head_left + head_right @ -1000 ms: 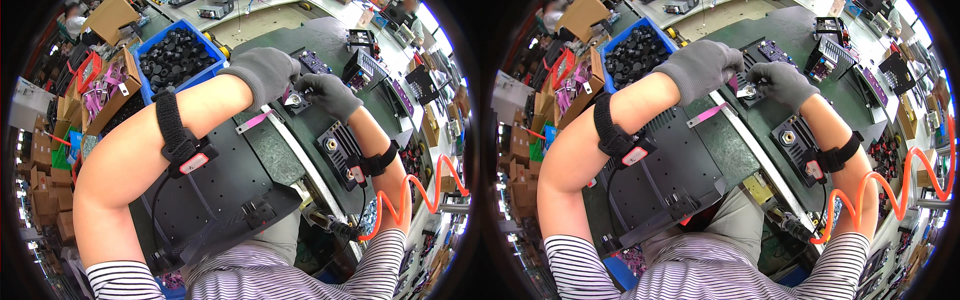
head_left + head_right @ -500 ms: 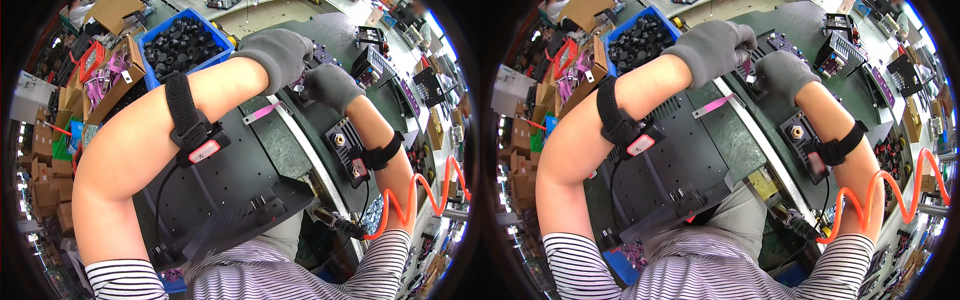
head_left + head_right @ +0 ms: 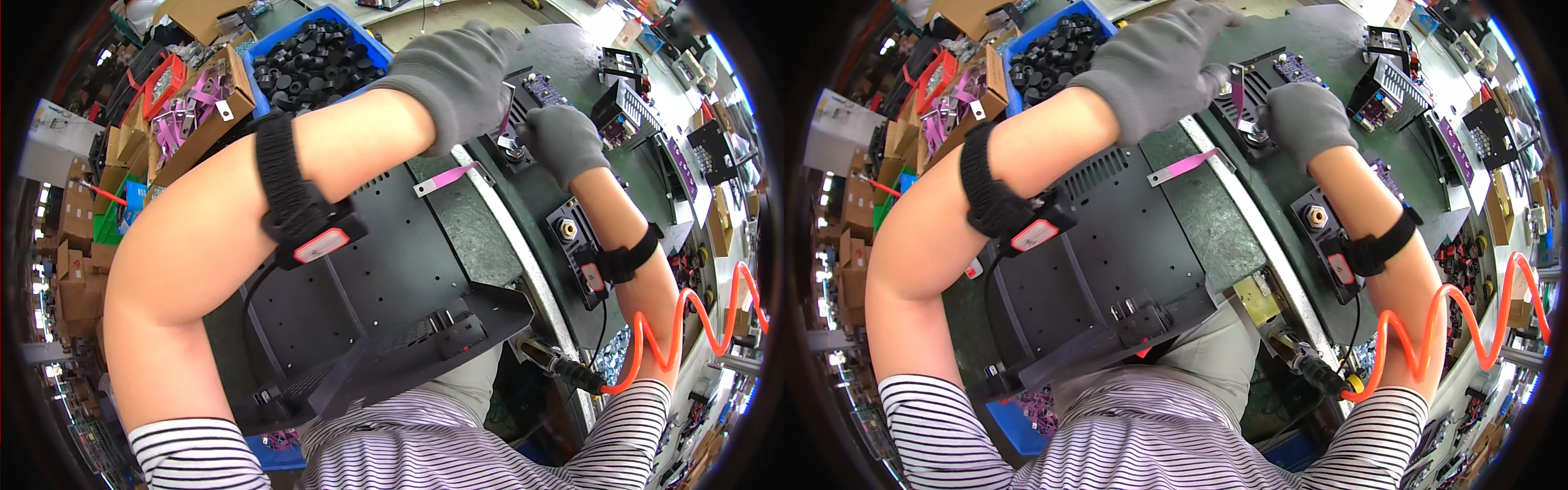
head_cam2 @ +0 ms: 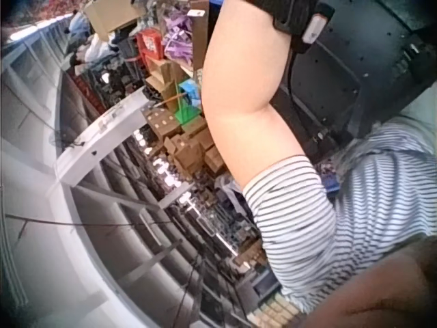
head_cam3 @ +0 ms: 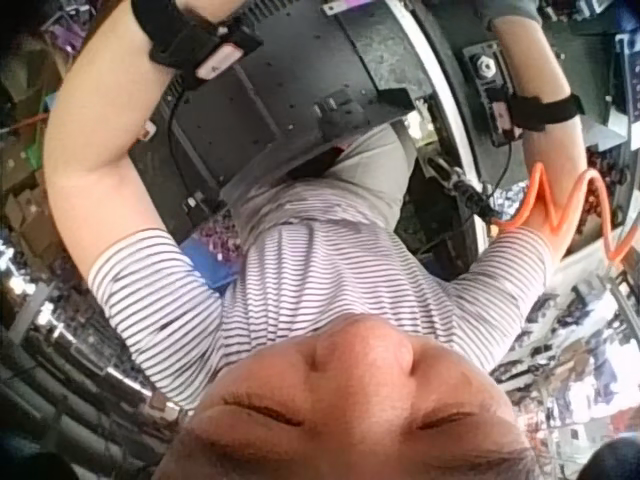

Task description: Assembling and fastening components into an electronics enclosure using an electric screwdriver and hand tools.

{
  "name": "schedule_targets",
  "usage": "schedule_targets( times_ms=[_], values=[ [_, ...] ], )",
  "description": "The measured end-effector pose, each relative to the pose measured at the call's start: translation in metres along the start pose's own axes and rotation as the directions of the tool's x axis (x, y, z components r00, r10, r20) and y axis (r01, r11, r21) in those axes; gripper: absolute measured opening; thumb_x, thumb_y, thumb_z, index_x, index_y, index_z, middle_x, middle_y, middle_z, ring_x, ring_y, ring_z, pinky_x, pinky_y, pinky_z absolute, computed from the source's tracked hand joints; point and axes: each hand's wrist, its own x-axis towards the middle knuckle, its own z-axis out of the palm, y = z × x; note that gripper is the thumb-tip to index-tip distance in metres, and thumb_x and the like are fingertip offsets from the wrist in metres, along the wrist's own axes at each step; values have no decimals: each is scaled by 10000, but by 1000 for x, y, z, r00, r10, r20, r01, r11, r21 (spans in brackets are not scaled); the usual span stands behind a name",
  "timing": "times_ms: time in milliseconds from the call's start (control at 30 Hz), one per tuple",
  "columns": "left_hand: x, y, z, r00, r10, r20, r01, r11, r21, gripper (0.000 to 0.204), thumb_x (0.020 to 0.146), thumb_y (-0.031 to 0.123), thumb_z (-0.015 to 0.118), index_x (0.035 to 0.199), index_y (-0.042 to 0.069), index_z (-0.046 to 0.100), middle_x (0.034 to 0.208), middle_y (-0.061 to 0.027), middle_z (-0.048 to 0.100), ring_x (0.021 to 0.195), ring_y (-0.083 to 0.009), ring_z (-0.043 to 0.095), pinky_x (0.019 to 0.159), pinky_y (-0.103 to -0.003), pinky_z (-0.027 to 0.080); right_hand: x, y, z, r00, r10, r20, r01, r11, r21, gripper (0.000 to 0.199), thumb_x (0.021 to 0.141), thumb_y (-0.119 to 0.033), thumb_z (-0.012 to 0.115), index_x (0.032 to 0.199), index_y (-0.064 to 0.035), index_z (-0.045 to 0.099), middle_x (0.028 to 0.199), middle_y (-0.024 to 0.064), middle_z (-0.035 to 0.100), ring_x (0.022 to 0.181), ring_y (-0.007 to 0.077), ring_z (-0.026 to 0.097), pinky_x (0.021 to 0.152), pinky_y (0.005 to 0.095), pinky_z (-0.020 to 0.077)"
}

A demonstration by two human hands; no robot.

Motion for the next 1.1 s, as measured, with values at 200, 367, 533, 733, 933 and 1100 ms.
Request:
schedule_targets(
  times_ms=[200,367,533,733,933,1100],
  values=[
    [-47,-20,-15,825,61,562,-103,994,43,423,865,260,664,1251,108,582,1182,-140,601,1064,-328,617,914,-410,513,-11,12,-2,986,-164,13,150,933,328,195,832,-210,681,938,-48,706,858,164,700,799,346,675,735,422,524],
    [-73,-10,12,715,121,689,-327,928,176,588,800,299,744,1326,124,548,1138,-97,595,1099,-271,600,890,-393,516,-15,18,5,993,-70,98,20,899,438,213,850,-214,639,983,-55,683,877,155,692,845,304,669,783,410,514],
    [-65,-12,29,667,52,743,-363,894,263,352,864,189,613,1211,130,608,1022,-99,649,946,-306,660,798,-428,536,-50,63,0,997,-72,-11,38,382,923,381,795,30,556,1173,-15,573,1039,44,626,921,153,595,839,281,489],
    [-52,-9,-2,916,39,398,-94,988,120,154,901,121,530,991,92,652,905,-128,669,894,-346,652,773,-426,521,-137,120,-16,963,85,256,-261,61,963,352,912,-30,592,1261,10,569,1059,99,661,864,131,659,749,223,542],
    [-23,41,-22,914,379,146,-322,895,-308,136,890,90,601,1010,55,657,895,-127,683,832,-319,661,760,-389,519,-200,140,-7,963,170,208,-177,-177,968,377,906,-43,587,1271,51,566,1144,150,667,1023,210,687,866,301,574],
    [-1,99,-20,827,432,359,-230,844,-484,196,871,115,660,1056,64,701,915,-124,716,847,-260,681,782,-346,529,-229,125,-5,967,171,186,-185,-21,982,295,890,-8,585,1184,8,596,1080,79,641,958,144,660,841,270,543]
  ],
)
